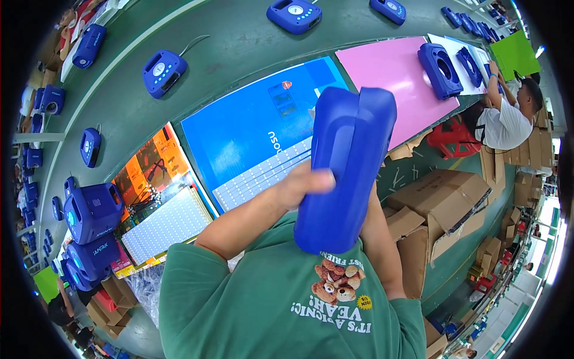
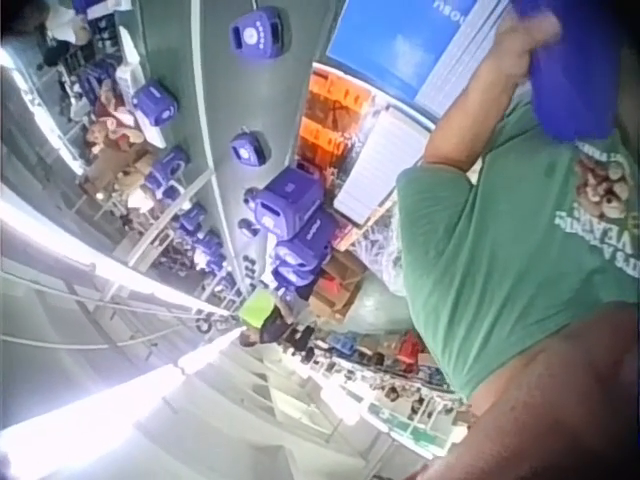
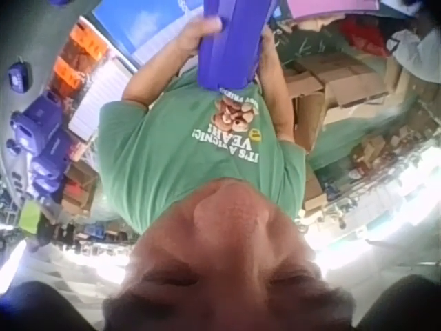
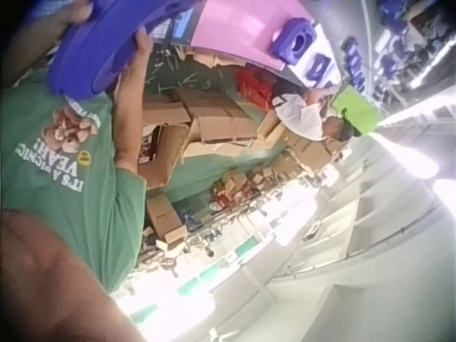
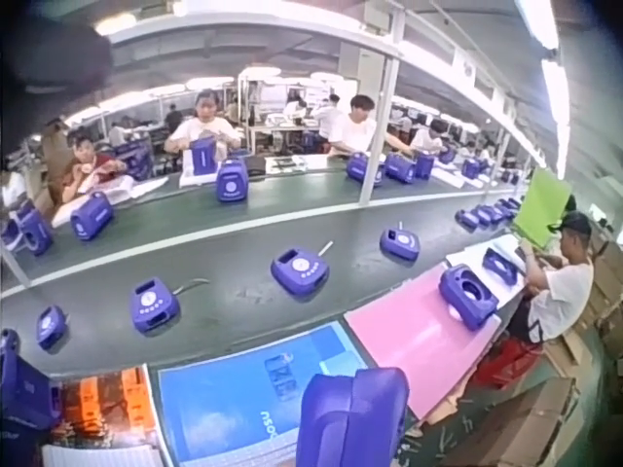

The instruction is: The person separates small components from a strip, then repeatedly retrieves blue plastic housing halves from a crate, fits and presses them together by hand, and places the assembled housings onto the workbench.

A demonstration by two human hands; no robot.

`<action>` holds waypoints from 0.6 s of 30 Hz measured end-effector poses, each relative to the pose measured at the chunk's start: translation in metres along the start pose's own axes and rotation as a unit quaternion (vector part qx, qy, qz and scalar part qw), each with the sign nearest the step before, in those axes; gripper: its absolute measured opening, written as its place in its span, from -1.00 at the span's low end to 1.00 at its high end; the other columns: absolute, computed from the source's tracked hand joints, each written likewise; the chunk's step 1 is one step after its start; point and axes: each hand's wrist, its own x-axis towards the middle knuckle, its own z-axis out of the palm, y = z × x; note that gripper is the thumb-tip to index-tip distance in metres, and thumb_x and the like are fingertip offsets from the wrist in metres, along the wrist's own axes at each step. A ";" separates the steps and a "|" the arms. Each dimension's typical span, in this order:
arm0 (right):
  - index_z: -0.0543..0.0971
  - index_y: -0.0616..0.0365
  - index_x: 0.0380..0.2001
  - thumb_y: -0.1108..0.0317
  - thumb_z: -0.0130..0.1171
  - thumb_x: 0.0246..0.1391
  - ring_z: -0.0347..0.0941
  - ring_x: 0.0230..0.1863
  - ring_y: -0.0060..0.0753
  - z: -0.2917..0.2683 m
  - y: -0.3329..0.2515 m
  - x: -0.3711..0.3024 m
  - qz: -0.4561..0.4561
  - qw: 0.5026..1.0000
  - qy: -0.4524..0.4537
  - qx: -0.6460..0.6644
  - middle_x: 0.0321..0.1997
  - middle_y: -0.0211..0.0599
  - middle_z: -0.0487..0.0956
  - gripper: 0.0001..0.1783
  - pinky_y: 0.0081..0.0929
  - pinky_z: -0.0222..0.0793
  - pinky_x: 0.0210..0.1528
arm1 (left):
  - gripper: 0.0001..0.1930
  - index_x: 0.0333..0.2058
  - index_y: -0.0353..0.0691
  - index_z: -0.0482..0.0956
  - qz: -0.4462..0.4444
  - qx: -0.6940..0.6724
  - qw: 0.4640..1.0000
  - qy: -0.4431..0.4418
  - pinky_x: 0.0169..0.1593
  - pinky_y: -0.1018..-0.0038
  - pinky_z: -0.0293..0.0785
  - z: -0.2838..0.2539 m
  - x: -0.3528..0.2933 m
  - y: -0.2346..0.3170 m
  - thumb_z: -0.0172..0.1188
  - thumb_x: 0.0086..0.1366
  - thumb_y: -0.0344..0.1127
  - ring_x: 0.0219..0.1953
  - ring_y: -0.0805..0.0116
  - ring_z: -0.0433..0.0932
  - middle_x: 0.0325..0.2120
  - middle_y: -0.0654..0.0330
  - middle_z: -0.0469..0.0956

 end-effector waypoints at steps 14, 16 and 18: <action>-0.01 0.37 0.27 0.07 0.41 -0.31 0.04 0.33 0.00 0.055 -0.079 -0.020 -0.302 0.794 0.034 -0.526 0.30 0.22 0.08 0.17 -0.21 -0.03 0.31 | -0.47 -0.22 -0.44 0.35 -0.013 0.712 0.701 0.048 -0.11 0.20 0.38 0.017 0.002 0.007 0.31 -0.17 -0.30 -0.21 -0.10 0.47 -0.36 -0.13 0.48; -0.07 0.39 0.28 -0.02 0.43 -0.36 -0.03 0.35 0.11 0.055 -0.078 -0.022 -0.327 0.699 0.011 -0.636 0.31 0.28 0.01 0.27 -0.18 -0.10 0.33 | -0.46 -0.23 -0.44 0.35 -0.012 0.794 0.608 0.021 -0.12 0.20 0.38 0.015 -0.004 0.014 0.31 -0.21 -0.30 -0.22 -0.07 0.48 -0.37 -0.11 0.48; -0.07 0.39 0.28 -0.01 0.43 -0.36 -0.03 0.35 0.08 0.060 -0.081 -0.020 -0.337 0.723 -0.005 -0.603 0.31 0.27 0.00 0.26 -0.19 -0.10 0.33 | -0.54 -0.28 -0.39 0.37 -0.016 0.840 0.540 -0.048 -0.14 0.28 0.39 0.019 -0.011 0.026 0.24 -0.27 -0.42 -0.27 0.04 0.50 -0.40 -0.03 0.48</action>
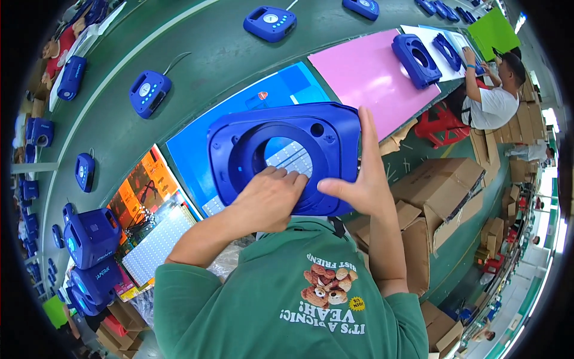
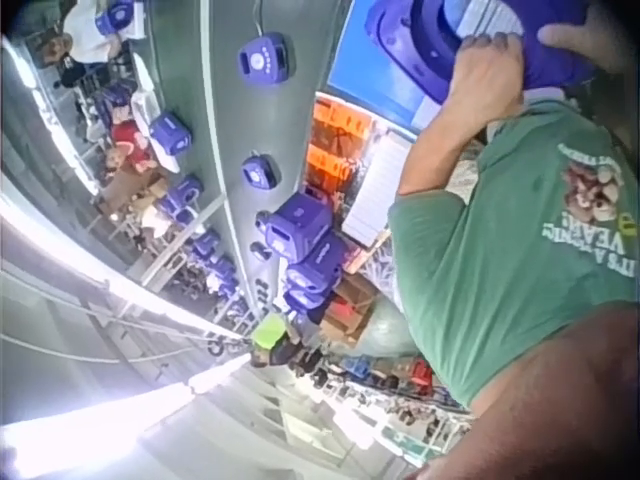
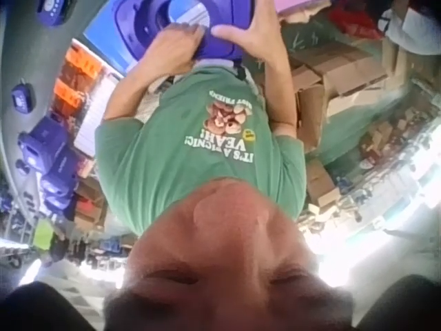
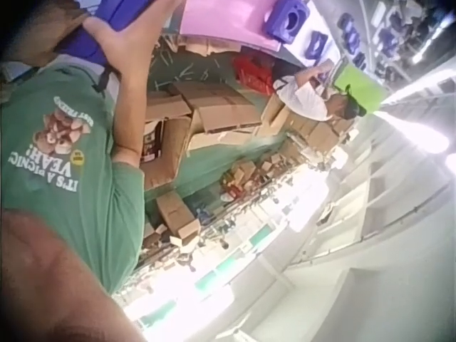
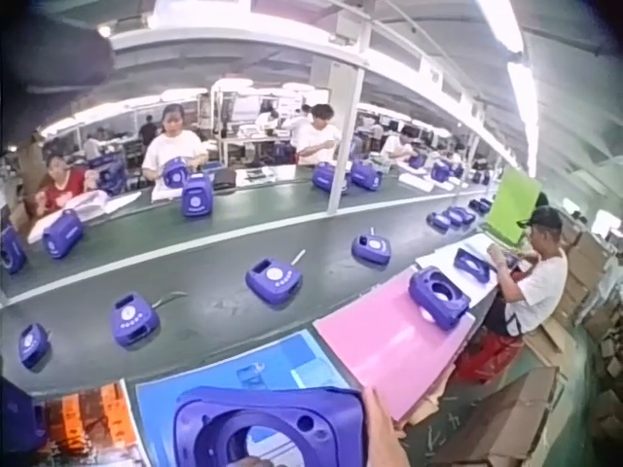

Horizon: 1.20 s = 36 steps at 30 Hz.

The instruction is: The person separates small components from a strip, then repeatedly retrieves blue plastic housing halves from a crate, fits and presses them together by hand, and places the assembled housings onto the workbench.

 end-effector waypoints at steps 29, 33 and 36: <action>0.06 0.15 0.28 -0.12 0.50 -0.57 -0.02 0.34 -0.07 0.016 0.002 0.002 0.086 0.973 -0.076 0.199 0.32 -0.03 0.02 0.32 -0.22 -0.03 0.28 | -0.52 -0.39 -0.33 0.39 0.029 0.017 0.997 -0.073 -0.21 0.30 0.38 -0.031 -0.031 -0.024 0.31 -0.37 -0.28 -0.34 0.07 0.50 -0.50 0.08 0.47; 0.29 0.17 0.16 0.07 0.21 -0.04 0.24 0.15 -0.31 0.024 0.009 0.012 0.144 0.957 0.020 0.251 0.15 -0.16 0.29 -0.28 -0.47 0.14 0.15 | -0.49 -0.33 -0.33 0.41 0.029 0.085 0.996 -0.029 -0.19 0.32 0.38 -0.026 -0.036 -0.023 0.30 -0.35 -0.28 -0.36 0.10 0.51 -0.51 0.09 0.47; 0.35 0.20 0.12 0.10 0.02 0.15 0.27 0.13 -0.38 0.013 0.024 0.016 0.155 0.955 0.020 0.254 0.10 -0.14 0.36 -0.45 -0.51 0.14 0.14 | -0.46 -0.28 -0.32 0.39 0.035 0.018 0.999 -0.005 -0.25 0.30 0.39 -0.036 -0.032 -0.024 0.37 -0.28 -0.23 -0.40 0.10 0.53 -0.54 0.09 0.48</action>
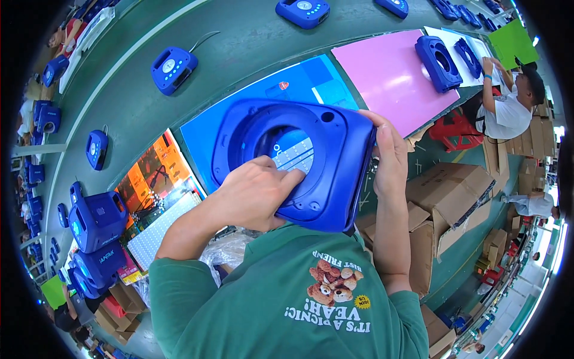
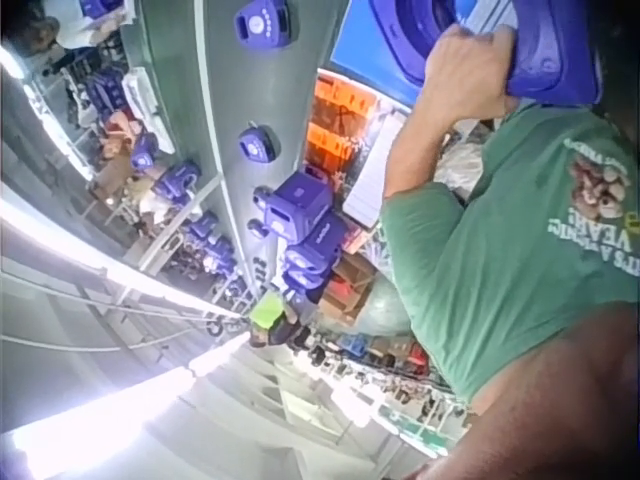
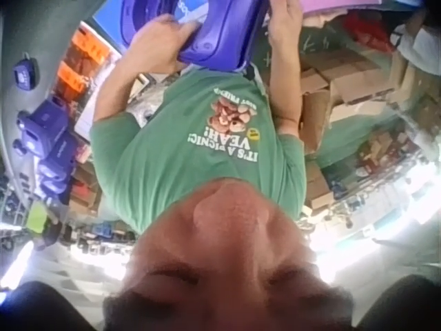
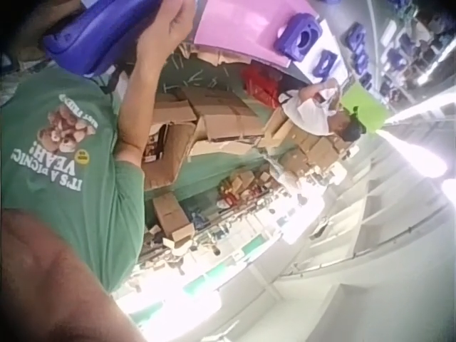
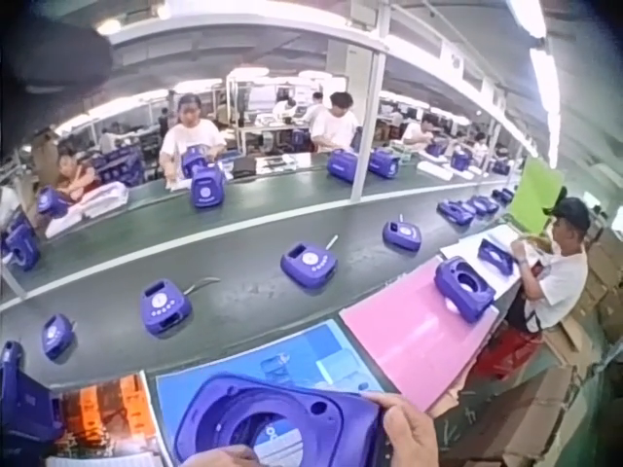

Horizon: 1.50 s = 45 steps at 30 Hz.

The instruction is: The person separates small components from a strip, then repeatedly retrieves blue plastic housing halves from a crate, fits and presses them together by hand, and places the assembled housings onto the workbench.

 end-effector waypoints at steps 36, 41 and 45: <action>0.37 0.36 -0.06 -0.52 -0.27 -0.05 0.48 -0.44 -0.38 0.014 0.036 -0.028 0.029 0.958 -0.120 0.260 -0.29 -0.09 0.50 0.01 -0.54 0.42 -0.43 | -0.16 -0.03 -0.35 0.20 0.335 -0.884 0.325 -0.029 -0.43 0.43 0.51 0.097 0.045 -0.056 0.42 -0.22 -0.03 -0.42 0.02 0.62 -0.49 -0.03 0.57; 0.37 0.33 -0.05 -0.54 -0.32 -0.05 0.45 -0.46 -0.38 0.019 0.036 -0.028 -0.004 0.966 -0.134 0.219 -0.31 -0.14 0.48 0.02 -0.54 0.39 -0.45 | -0.20 -0.09 -0.56 0.19 0.384 -0.885 0.259 -0.040 -0.25 0.16 0.45 0.096 0.039 -0.054 0.36 -0.24 -0.17 -0.39 -0.13 0.52 -0.45 -0.28 0.47; 0.35 0.32 -0.04 -0.51 -0.31 -0.03 0.45 -0.45 -0.38 0.026 0.030 -0.029 0.009 0.966 -0.102 0.238 -0.34 -0.14 0.49 -0.01 -0.56 0.38 -0.43 | -0.15 -0.01 -0.52 0.21 0.387 -0.877 0.282 -0.042 -0.25 0.18 0.45 0.093 0.033 -0.058 0.38 -0.21 -0.09 -0.37 -0.08 0.53 -0.35 -0.25 0.47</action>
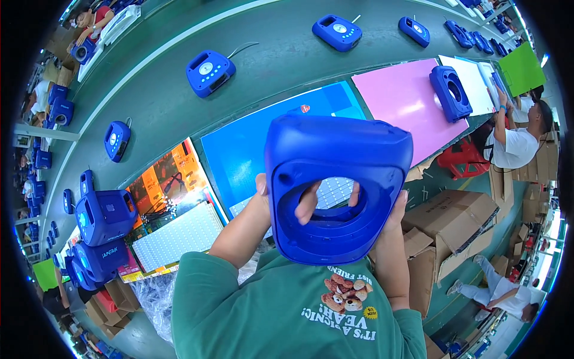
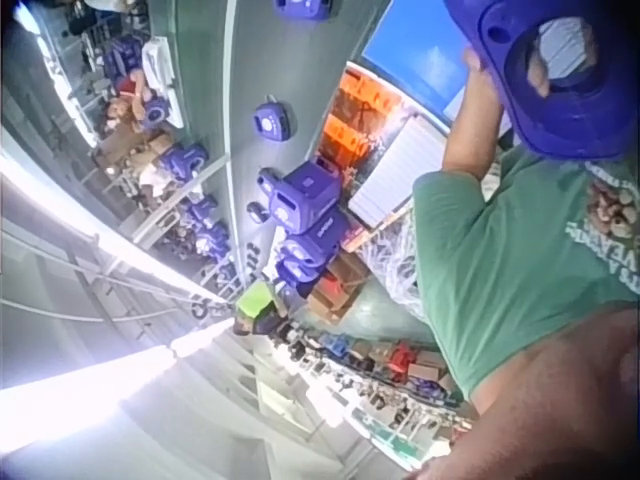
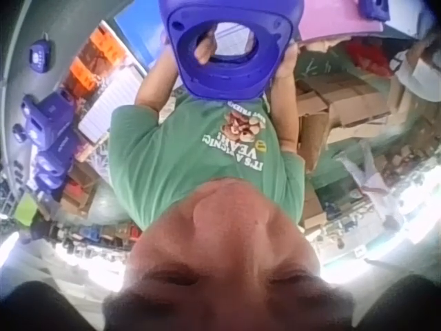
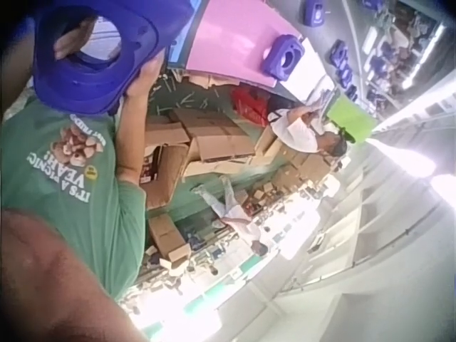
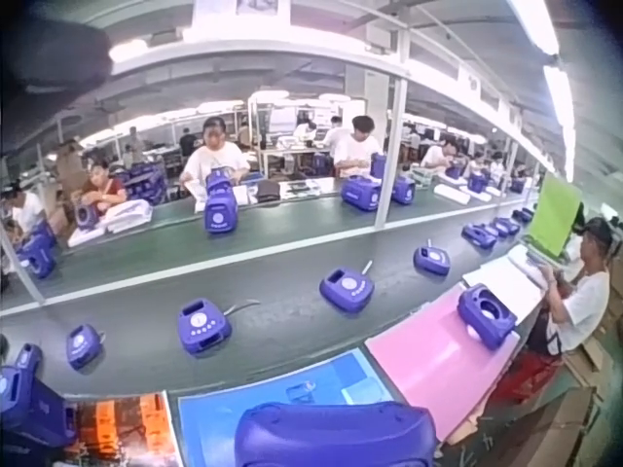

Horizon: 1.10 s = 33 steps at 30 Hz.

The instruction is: The person separates small components from a strip, then repeatedly retrieves blue plastic housing halves from a crate, fits and presses them together by hand, and places the assembled housings onto the workbench.

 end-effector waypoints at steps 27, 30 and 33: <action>0.31 0.30 0.14 -0.24 -0.05 0.01 0.04 0.34 -0.01 0.069 -0.050 -0.021 -0.150 0.729 -0.274 -0.609 0.27 0.00 0.23 -0.15 -0.03 -0.22 0.35 | -0.38 0.15 -0.27 0.16 0.023 0.244 0.779 0.577 -0.06 0.31 0.54 -0.080 -0.013 0.007 0.25 0.15 -0.43 -0.06 0.20 0.52 -0.02 -0.02 0.43; 0.51 0.30 -0.06 -0.23 -0.07 0.05 0.30 0.19 0.00 0.038 -0.051 -0.043 -0.122 0.812 -0.392 -0.416 0.04 0.00 0.47 -0.26 -0.06 0.03 0.28 | -0.34 0.14 -0.29 0.18 0.009 0.207 0.835 0.509 -0.10 0.39 0.55 -0.072 0.004 0.016 0.31 0.11 -0.39 -0.11 0.26 0.54 -0.06 0.04 0.46; 0.61 0.37 -0.34 -0.18 -0.16 0.15 0.53 -0.09 0.03 0.032 -0.052 -0.048 -0.140 0.935 -0.118 -0.305 -0.29 0.03 0.61 -0.29 -0.14 0.44 -0.05 | -0.35 0.14 -0.29 0.17 0.016 0.212 0.831 0.514 -0.09 0.38 0.54 -0.069 0.001 0.015 0.30 0.11 -0.39 -0.10 0.27 0.53 -0.05 0.04 0.46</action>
